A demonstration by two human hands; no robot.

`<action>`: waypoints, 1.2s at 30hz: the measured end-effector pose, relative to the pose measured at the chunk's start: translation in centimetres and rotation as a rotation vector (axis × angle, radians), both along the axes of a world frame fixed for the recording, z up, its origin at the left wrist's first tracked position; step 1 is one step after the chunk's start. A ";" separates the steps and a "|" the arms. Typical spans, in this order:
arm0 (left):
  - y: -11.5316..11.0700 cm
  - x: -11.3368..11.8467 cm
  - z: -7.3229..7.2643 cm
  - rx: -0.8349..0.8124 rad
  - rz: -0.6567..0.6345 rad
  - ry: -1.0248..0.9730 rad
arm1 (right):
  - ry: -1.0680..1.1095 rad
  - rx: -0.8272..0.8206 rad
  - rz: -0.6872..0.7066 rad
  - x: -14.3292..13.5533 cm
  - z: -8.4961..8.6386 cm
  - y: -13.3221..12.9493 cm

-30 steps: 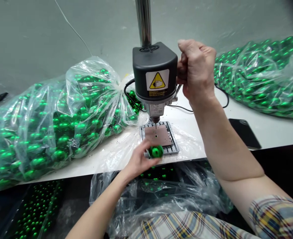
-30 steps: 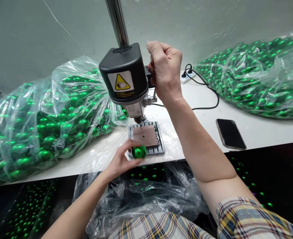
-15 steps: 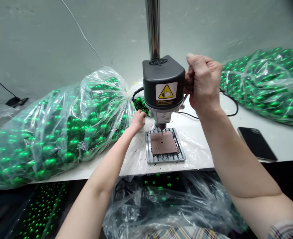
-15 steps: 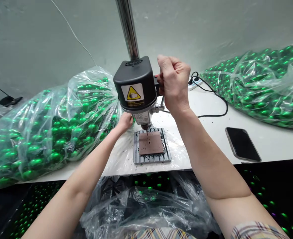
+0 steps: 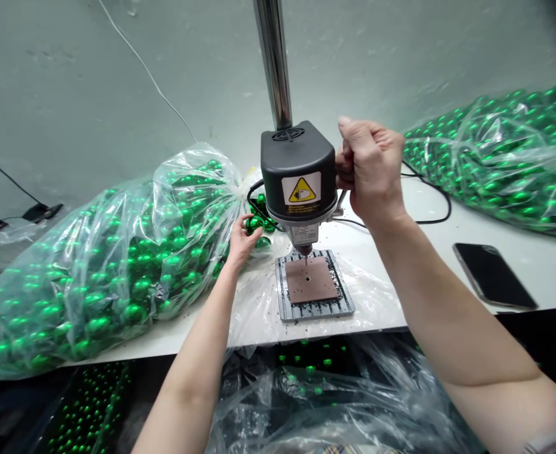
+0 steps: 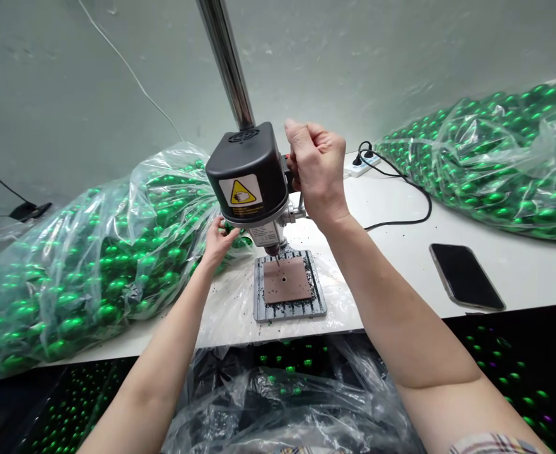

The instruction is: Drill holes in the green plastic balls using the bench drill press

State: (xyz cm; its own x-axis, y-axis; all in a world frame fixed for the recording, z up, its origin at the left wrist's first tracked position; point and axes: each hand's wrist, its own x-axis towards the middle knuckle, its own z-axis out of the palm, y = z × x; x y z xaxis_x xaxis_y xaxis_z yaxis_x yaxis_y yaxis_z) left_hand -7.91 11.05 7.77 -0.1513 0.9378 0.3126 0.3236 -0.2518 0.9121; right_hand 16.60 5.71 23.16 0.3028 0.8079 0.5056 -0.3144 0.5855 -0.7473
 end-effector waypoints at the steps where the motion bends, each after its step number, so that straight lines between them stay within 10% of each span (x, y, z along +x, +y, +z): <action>1: -1.0 -0.4 0.2 -0.030 -0.029 -0.164 | 0.001 -0.002 -0.005 0.0 0.0 0.0; 5: -6.0 -0.8 0.9 -0.281 -0.249 -0.677 | -0.026 0.018 -0.027 0.0 -0.2 0.2; 12: -11.0 2.0 -0.3 -0.473 -0.383 -0.801 | -0.054 0.028 -0.010 0.2 -0.2 0.3; 22: -11.6 4.2 -2.3 -0.576 -0.297 -0.978 | -0.034 0.040 0.031 0.7 -0.2 0.8; 36: -10.9 5.6 -4.8 -0.342 -0.269 -0.568 | -0.023 0.042 -0.009 0.4 0.1 1.0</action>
